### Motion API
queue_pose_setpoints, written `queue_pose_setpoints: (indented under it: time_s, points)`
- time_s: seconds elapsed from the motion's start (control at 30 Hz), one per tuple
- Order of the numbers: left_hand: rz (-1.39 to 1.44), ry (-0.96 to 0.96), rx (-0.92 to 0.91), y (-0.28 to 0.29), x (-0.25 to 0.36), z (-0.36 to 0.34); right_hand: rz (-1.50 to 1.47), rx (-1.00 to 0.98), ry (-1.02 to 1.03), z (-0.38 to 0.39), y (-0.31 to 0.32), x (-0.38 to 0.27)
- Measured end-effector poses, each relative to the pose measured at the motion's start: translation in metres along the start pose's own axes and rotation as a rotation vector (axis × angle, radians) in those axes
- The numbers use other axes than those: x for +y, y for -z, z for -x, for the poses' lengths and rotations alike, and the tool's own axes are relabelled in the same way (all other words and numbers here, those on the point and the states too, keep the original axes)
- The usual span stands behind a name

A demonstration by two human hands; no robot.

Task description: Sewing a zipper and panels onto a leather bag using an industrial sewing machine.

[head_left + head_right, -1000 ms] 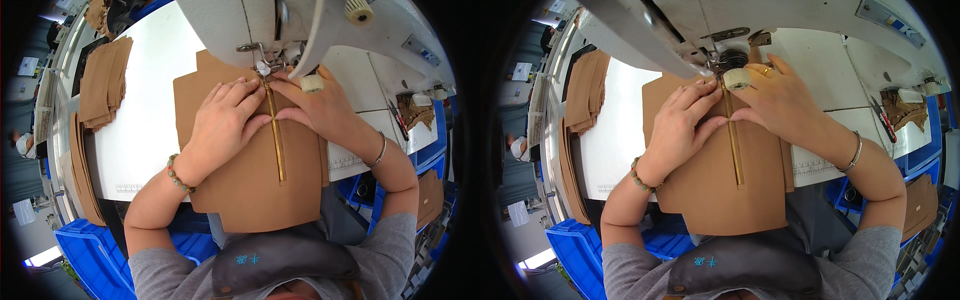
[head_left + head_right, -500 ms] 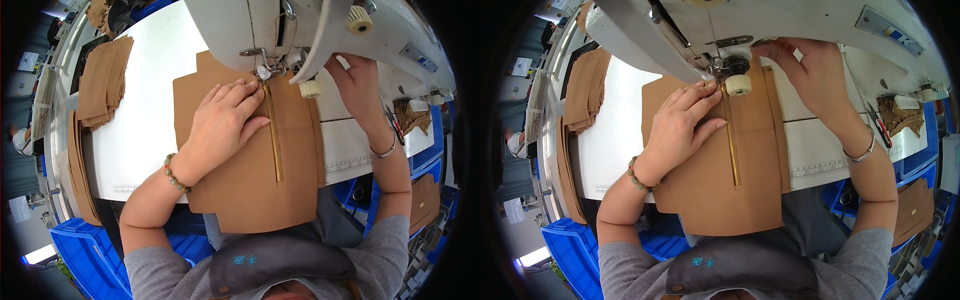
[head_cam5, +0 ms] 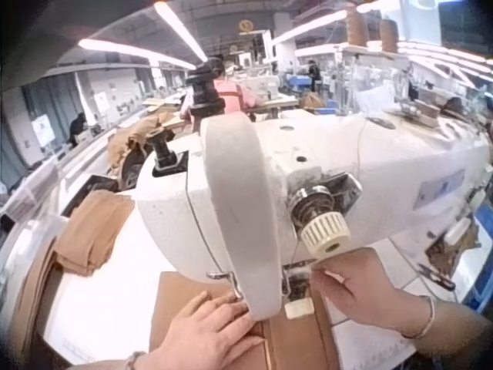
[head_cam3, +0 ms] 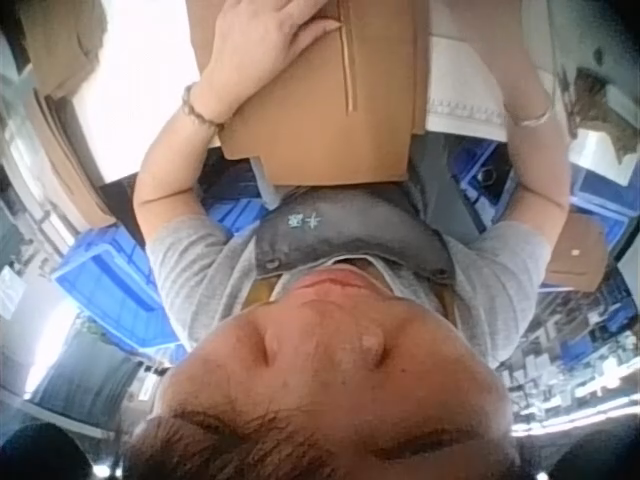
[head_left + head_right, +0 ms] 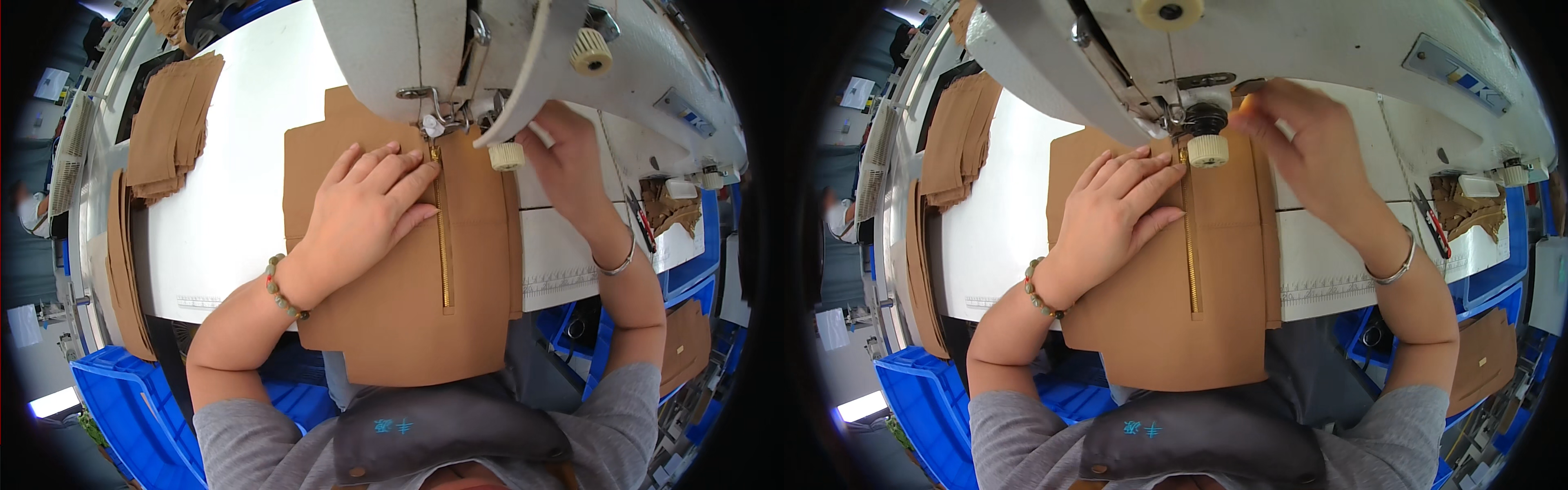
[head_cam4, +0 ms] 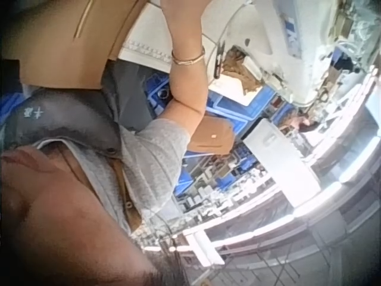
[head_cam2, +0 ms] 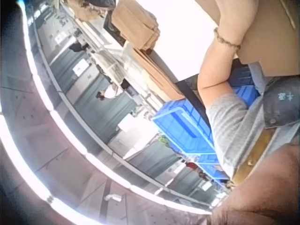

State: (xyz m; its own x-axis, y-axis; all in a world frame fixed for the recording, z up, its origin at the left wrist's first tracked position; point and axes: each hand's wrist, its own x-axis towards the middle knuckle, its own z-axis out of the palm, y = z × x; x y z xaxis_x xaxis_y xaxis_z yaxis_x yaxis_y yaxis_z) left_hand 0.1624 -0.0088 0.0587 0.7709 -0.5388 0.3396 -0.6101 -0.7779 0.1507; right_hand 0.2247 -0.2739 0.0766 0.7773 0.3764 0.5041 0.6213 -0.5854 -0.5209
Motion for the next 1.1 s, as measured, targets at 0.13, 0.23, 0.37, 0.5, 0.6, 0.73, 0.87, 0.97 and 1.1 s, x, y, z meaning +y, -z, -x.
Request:
queue_pose_setpoints:
  time_s: [0.13,0.23,0.37,0.5,0.6,0.73,0.87,0.97,1.1]
  points:
    - [0.005,-0.070,-0.005,0.002,0.002,0.001,0.151,-0.152,0.270,0.014,-0.022,-0.006]
    - [0.050,-0.062,0.004,0.001,0.002,0.000,0.249,-0.227,0.340,0.022,-0.032,-0.010]
    - [0.060,-0.072,0.016,0.002,0.002,0.000,0.311,-0.140,0.372,0.021,-0.036,-0.007]
    - [0.064,-0.084,0.010,0.002,0.002,0.000,0.318,-0.158,0.354,0.017,-0.036,-0.004]
    - [0.065,-0.071,0.000,0.001,0.002,0.002,0.287,-0.202,0.405,0.018,-0.035,-0.006]
    - [0.038,-0.022,-0.012,0.000,0.003,0.005,0.248,-0.239,0.430,0.023,-0.034,-0.011]
    - [0.071,-0.015,-0.026,0.001,0.003,0.006,0.238,-0.250,0.399,0.027,-0.033,-0.014]
    - [0.059,-0.018,-0.034,0.003,0.003,0.005,0.242,-0.265,0.389,0.027,-0.032,-0.013]
    - [0.044,-0.022,-0.045,0.005,0.003,0.005,0.243,-0.273,0.373,0.028,-0.033,-0.013]
